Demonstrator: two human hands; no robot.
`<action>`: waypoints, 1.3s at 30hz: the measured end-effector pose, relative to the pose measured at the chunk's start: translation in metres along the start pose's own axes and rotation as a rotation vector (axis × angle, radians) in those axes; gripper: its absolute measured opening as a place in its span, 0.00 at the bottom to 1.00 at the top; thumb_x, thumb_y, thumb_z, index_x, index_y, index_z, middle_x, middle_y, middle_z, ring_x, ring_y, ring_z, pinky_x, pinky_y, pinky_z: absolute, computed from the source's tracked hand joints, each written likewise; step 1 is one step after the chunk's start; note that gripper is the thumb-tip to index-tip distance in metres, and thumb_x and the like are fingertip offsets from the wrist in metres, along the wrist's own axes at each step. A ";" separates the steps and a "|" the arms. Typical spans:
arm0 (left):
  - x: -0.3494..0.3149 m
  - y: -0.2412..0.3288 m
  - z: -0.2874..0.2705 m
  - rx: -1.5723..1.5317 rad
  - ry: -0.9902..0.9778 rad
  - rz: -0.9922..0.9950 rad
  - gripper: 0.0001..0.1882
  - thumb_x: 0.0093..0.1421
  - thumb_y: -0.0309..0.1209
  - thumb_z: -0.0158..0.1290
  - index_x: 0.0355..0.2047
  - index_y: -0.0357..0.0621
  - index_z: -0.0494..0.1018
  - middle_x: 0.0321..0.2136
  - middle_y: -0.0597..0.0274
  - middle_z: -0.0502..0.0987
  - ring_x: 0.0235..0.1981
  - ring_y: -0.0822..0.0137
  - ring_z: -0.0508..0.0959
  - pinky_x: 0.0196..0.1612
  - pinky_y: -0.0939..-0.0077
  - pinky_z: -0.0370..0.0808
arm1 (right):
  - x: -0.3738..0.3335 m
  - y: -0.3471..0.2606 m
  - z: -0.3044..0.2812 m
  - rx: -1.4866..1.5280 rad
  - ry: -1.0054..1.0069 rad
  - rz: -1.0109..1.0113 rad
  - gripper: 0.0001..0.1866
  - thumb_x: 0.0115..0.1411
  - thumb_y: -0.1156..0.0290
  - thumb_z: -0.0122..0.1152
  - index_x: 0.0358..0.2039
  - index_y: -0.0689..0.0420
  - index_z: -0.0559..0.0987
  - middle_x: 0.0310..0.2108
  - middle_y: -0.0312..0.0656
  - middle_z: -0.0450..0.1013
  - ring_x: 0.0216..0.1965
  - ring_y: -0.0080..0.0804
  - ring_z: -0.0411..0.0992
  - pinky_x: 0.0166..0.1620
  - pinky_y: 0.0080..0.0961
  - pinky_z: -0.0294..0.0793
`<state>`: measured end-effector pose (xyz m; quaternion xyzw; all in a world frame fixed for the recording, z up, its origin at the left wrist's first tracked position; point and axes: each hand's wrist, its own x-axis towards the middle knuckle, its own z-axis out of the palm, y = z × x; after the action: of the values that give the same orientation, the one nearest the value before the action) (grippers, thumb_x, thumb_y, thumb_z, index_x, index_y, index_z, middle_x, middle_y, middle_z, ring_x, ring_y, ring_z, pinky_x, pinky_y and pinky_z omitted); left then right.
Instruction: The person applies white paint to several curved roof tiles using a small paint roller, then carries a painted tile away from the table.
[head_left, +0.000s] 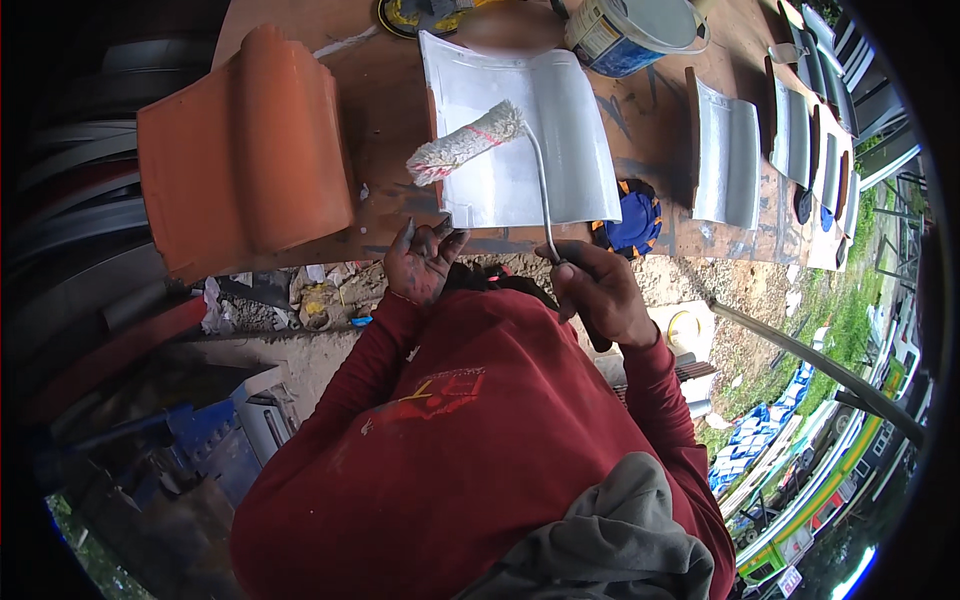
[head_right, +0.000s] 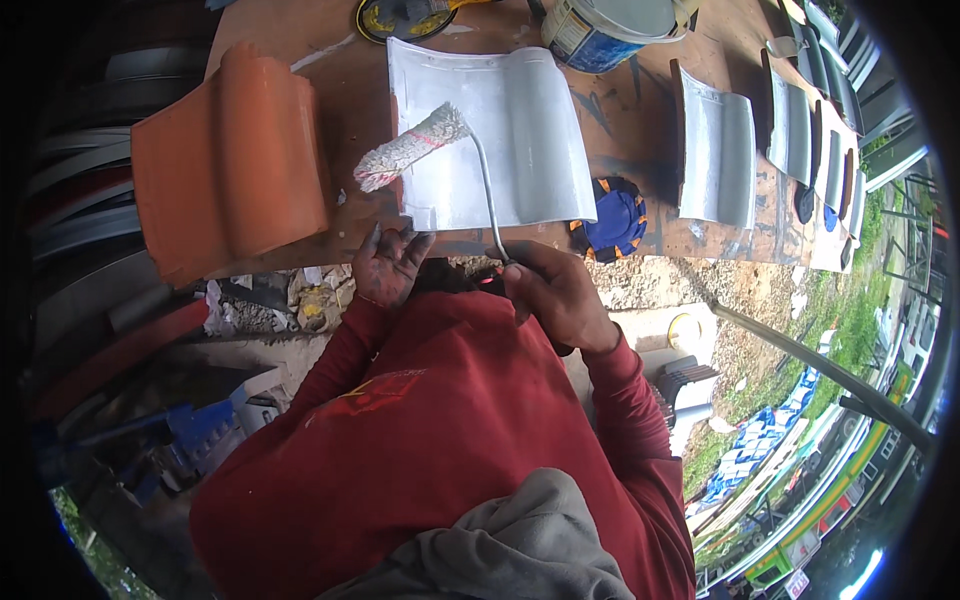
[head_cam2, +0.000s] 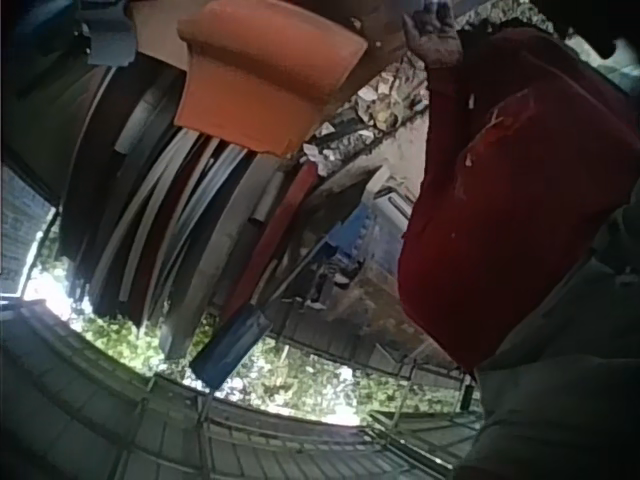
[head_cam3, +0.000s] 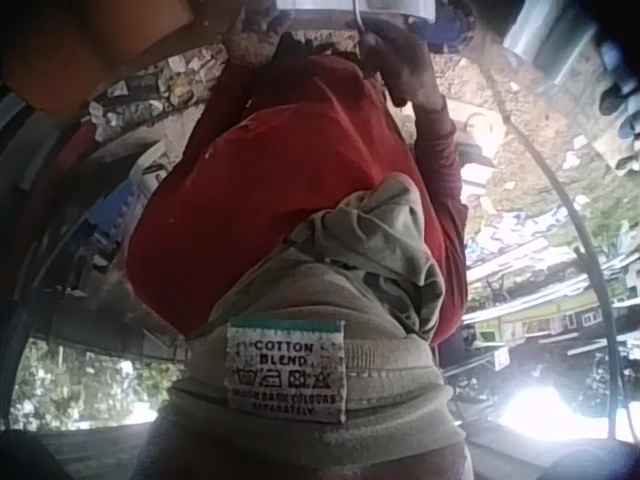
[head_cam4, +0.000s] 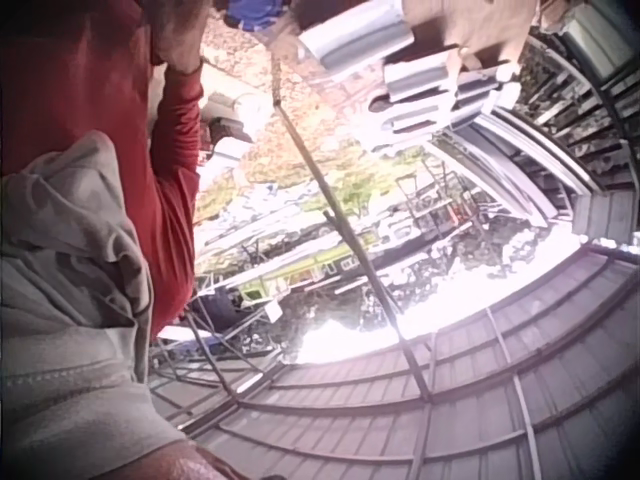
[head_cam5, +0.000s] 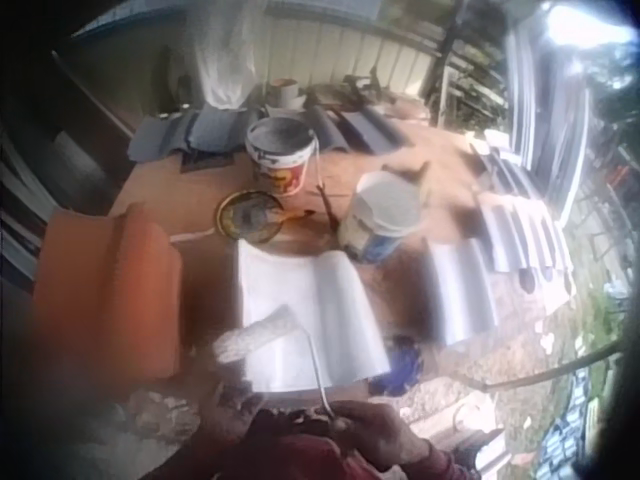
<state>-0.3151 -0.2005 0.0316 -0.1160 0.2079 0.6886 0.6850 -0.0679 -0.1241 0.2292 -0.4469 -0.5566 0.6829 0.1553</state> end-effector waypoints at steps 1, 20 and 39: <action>-0.002 -0.003 -0.015 -0.006 0.011 0.007 0.28 0.73 0.42 0.41 0.17 0.38 0.67 0.52 0.42 0.74 0.60 0.46 0.70 0.69 0.49 0.63 | 0.002 0.002 0.008 0.034 -0.007 0.021 0.19 0.70 0.64 0.53 0.49 0.70 0.77 0.23 0.35 0.71 0.21 0.17 0.70 0.27 0.18 0.72; 0.004 0.001 -0.068 -0.039 0.156 0.020 0.29 0.69 0.41 0.49 0.15 0.32 0.66 0.60 0.30 0.61 0.67 0.43 0.58 0.72 0.49 0.56 | 0.075 0.041 0.016 0.140 -0.126 0.223 0.19 0.69 0.61 0.54 0.41 0.70 0.77 0.21 0.39 0.73 0.15 0.22 0.69 0.20 0.21 0.69; 0.005 -0.002 -0.063 0.001 0.121 0.033 0.29 0.69 0.45 0.47 0.19 0.30 0.72 0.59 0.35 0.67 0.68 0.44 0.57 0.73 0.50 0.52 | 0.174 0.055 0.032 0.245 -0.104 0.045 0.21 0.71 0.60 0.50 0.48 0.69 0.74 0.24 0.42 0.72 0.18 0.27 0.71 0.23 0.27 0.77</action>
<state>-0.3216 -0.2240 -0.0267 -0.1537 0.2514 0.6914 0.6597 -0.1729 -0.0390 0.1030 -0.4008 -0.4661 0.7715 0.1643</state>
